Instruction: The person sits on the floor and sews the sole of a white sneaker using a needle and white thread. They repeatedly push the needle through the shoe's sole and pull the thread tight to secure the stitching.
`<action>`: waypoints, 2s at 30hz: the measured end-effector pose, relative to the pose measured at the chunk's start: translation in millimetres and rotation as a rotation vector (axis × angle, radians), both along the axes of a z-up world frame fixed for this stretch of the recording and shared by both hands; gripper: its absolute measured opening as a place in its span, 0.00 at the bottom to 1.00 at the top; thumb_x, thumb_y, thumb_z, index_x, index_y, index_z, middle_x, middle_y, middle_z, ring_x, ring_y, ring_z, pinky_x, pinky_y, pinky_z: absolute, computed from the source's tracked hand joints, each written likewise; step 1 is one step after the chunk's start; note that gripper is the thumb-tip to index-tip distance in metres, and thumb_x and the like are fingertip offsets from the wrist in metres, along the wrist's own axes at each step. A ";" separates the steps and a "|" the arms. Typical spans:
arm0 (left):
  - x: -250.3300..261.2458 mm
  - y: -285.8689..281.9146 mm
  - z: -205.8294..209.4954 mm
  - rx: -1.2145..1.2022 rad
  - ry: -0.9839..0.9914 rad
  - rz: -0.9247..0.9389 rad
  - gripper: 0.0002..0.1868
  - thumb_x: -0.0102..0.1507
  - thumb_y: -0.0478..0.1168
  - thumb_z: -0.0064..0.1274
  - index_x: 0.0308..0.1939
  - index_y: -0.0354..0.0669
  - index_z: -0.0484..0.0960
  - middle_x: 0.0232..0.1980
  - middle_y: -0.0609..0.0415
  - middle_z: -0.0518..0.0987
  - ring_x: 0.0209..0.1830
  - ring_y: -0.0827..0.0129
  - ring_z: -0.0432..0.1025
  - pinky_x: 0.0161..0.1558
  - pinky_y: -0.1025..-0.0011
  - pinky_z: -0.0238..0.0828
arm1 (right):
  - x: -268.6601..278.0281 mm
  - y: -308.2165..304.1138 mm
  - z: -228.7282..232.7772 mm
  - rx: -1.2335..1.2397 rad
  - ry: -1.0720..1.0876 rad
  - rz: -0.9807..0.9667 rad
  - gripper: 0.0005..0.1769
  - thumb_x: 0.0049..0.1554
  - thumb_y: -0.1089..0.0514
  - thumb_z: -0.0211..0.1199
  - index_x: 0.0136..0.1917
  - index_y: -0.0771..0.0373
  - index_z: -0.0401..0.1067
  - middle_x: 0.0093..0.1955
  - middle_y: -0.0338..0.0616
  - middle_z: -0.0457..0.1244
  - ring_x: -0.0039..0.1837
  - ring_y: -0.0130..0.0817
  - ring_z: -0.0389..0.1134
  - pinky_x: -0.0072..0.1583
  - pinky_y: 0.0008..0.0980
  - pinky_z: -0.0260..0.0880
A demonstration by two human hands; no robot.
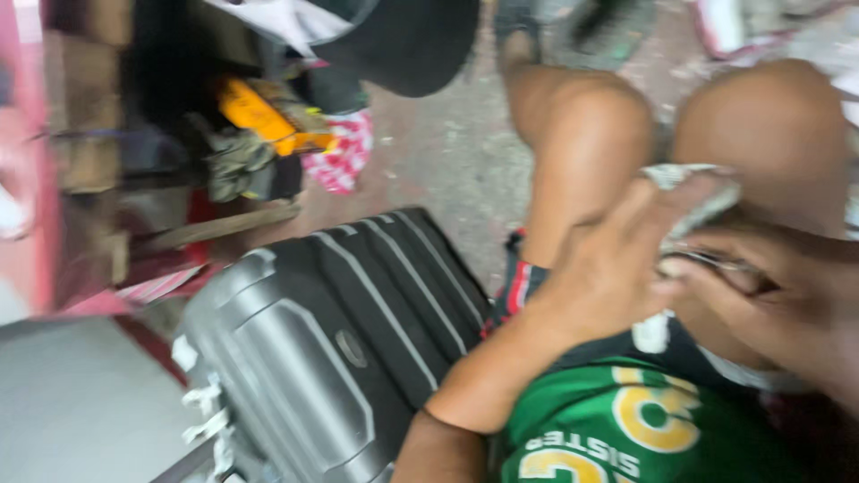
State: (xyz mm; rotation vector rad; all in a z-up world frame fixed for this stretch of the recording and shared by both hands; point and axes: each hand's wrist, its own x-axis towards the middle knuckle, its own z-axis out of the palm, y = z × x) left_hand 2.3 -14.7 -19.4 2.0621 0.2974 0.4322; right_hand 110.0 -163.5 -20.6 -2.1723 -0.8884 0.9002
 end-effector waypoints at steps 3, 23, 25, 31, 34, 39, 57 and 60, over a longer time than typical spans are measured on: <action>-0.8 -7.9 -6.7 -0.030 0.004 0.032 0.43 0.62 0.44 0.65 0.77 0.57 0.58 0.57 0.55 0.73 0.48 0.65 0.74 0.50 0.75 0.79 | -9.9 24.8 -17.6 0.064 -0.047 0.022 0.17 0.53 0.60 0.64 0.57 0.60 0.73 0.44 0.39 0.71 0.43 0.29 0.71 0.47 0.29 0.71; -6.4 17.0 12.3 -0.424 0.080 0.095 0.55 0.53 0.41 0.75 0.80 0.41 0.61 0.75 0.41 0.69 0.29 0.76 0.78 0.34 0.79 0.77 | 43.8 -16.0 -4.4 -0.308 -0.354 0.047 0.22 0.56 0.63 0.59 0.65 0.61 0.71 0.48 0.47 0.70 0.44 0.41 0.73 0.48 0.40 0.73; -1.4 16.6 18.2 -0.325 0.131 0.118 0.57 0.50 0.41 0.76 0.78 0.37 0.60 0.71 0.42 0.71 0.28 0.76 0.77 0.32 0.79 0.75 | 46.7 -23.0 8.6 -0.279 -0.353 0.085 0.23 0.57 0.64 0.59 0.66 0.61 0.70 0.49 0.48 0.70 0.44 0.42 0.73 0.48 0.42 0.73; 11.0 18.4 24.5 -0.288 0.084 0.095 0.56 0.52 0.39 0.75 0.78 0.36 0.57 0.74 0.43 0.71 0.30 0.77 0.78 0.33 0.81 0.76 | 25.8 -4.4 8.2 0.260 -0.331 0.192 0.22 0.57 0.64 0.58 0.66 0.63 0.69 0.54 0.51 0.69 0.54 0.48 0.72 0.54 0.44 0.72; 3.3 17.5 18.8 -0.385 -0.021 0.056 0.45 0.54 0.32 0.68 0.73 0.36 0.63 0.74 0.41 0.66 0.38 0.73 0.77 0.33 0.83 0.75 | 27.4 -4.2 3.8 0.351 -0.177 0.139 0.23 0.61 0.63 0.57 0.69 0.62 0.67 0.58 0.53 0.68 0.59 0.42 0.71 0.58 0.42 0.71; -12.2 -15.0 21.8 -0.023 -0.333 0.095 0.16 0.63 0.31 0.53 0.55 0.46 0.81 0.62 0.52 0.76 0.48 0.64 0.79 0.43 0.75 0.80 | 28.6 4.8 -0.1 0.633 0.498 -0.219 0.27 0.60 0.55 0.62 0.73 0.59 0.68 0.44 0.37 0.60 0.46 0.22 0.60 0.51 0.28 0.60; 19.9 -115.3 1.4 -0.278 -0.124 -0.315 0.11 0.64 0.34 0.55 0.49 0.47 0.81 0.50 0.55 0.77 0.42 0.66 0.78 0.43 0.74 0.78 | 13.5 62.6 -6.1 0.342 -0.128 -0.015 0.26 0.47 0.57 0.76 0.59 0.57 0.74 0.56 0.39 0.69 0.38 0.25 0.63 0.40 0.26 0.67; 27.6 -113.8 -6.9 -0.279 -0.112 -0.366 0.10 0.64 0.34 0.56 0.49 0.47 0.81 0.48 0.55 0.77 0.42 0.67 0.77 0.43 0.73 0.77 | 13.1 61.3 1.1 0.408 -0.129 -0.028 0.24 0.49 0.59 0.74 0.58 0.58 0.73 0.55 0.39 0.69 0.43 0.25 0.65 0.42 0.25 0.69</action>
